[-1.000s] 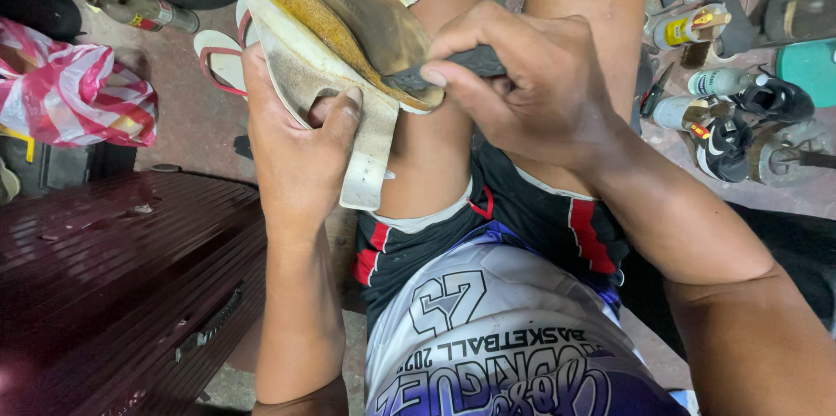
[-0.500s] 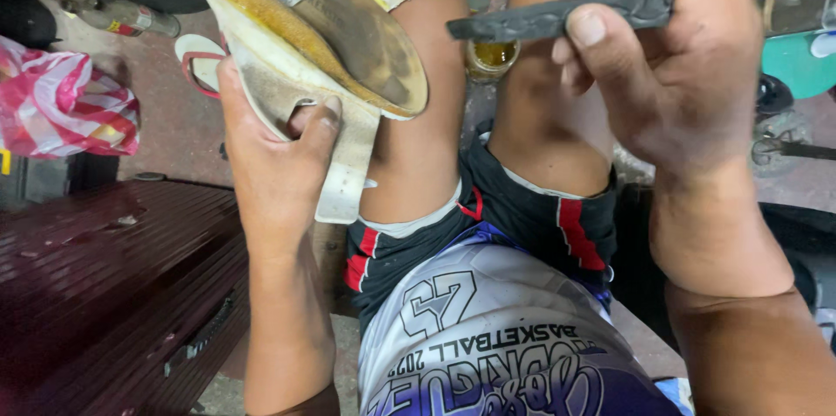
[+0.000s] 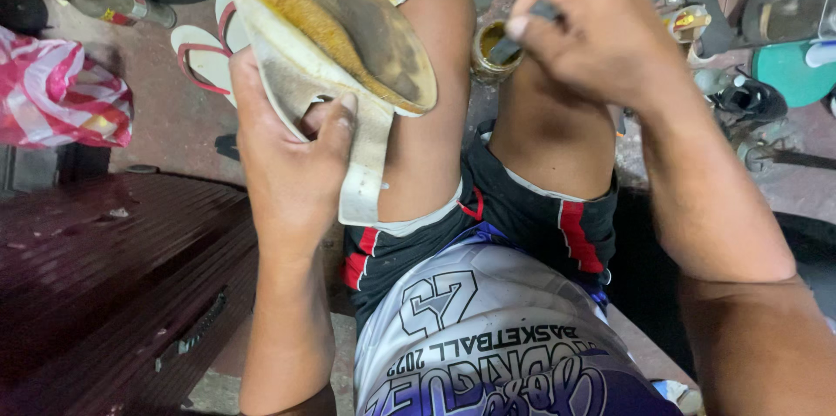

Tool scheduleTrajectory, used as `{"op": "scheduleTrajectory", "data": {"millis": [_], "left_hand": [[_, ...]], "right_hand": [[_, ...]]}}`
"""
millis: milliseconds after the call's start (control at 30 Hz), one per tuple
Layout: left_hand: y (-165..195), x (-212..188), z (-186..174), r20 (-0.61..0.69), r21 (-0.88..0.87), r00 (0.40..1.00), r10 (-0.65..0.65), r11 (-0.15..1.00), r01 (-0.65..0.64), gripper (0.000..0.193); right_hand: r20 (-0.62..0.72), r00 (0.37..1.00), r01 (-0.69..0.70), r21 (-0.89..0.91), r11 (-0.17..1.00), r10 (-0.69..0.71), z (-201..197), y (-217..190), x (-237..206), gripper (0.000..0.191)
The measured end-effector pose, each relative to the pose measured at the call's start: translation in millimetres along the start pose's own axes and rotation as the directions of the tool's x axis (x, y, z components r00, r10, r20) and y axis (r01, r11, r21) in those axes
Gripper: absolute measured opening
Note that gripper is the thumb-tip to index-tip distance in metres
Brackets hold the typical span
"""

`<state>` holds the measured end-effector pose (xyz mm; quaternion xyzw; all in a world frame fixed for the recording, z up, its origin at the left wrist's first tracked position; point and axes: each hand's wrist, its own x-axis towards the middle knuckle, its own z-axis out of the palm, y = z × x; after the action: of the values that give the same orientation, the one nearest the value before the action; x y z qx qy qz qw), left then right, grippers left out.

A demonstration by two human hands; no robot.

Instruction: The person applies adhesive to the sole of a white Birkenstock-style sandal using a small brush. They repeatedly dip the brush into a jar of glue and spread it along the edges and inner surface of the sole.

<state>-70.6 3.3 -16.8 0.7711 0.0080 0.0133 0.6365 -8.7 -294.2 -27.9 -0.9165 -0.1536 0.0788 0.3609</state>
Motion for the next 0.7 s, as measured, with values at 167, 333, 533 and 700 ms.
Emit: {"op": "scheduleTrajectory", "data": {"millis": [167,333,533,700], "left_hand": [[3,-4,3,-0.037,0.044,0.999,-0.036,0.998,0.038,0.050],[2,-2,6,-0.031,0.040,0.998,0.059,0.998,-0.058,0.051],[-4,-1,7,-0.009,-0.061,0.997,0.074,0.995,-0.075,0.050],[-7,-3,7,-0.002,-0.040,0.996,0.086,0.995,-0.086,0.050]], "right_hand": [[0.059,0.976,-0.212,0.447,0.869,0.208,-17,9,-11,0.015],[-0.017,0.981,-0.096,0.828,0.552,0.196,-21,-19,-30,0.014],[-0.190,0.982,0.104,0.591,0.800,0.013,8,-43,-45,0.008],[-0.176,0.983,0.116,0.318,0.941,-0.061,30,-51,-37,0.009]]}}
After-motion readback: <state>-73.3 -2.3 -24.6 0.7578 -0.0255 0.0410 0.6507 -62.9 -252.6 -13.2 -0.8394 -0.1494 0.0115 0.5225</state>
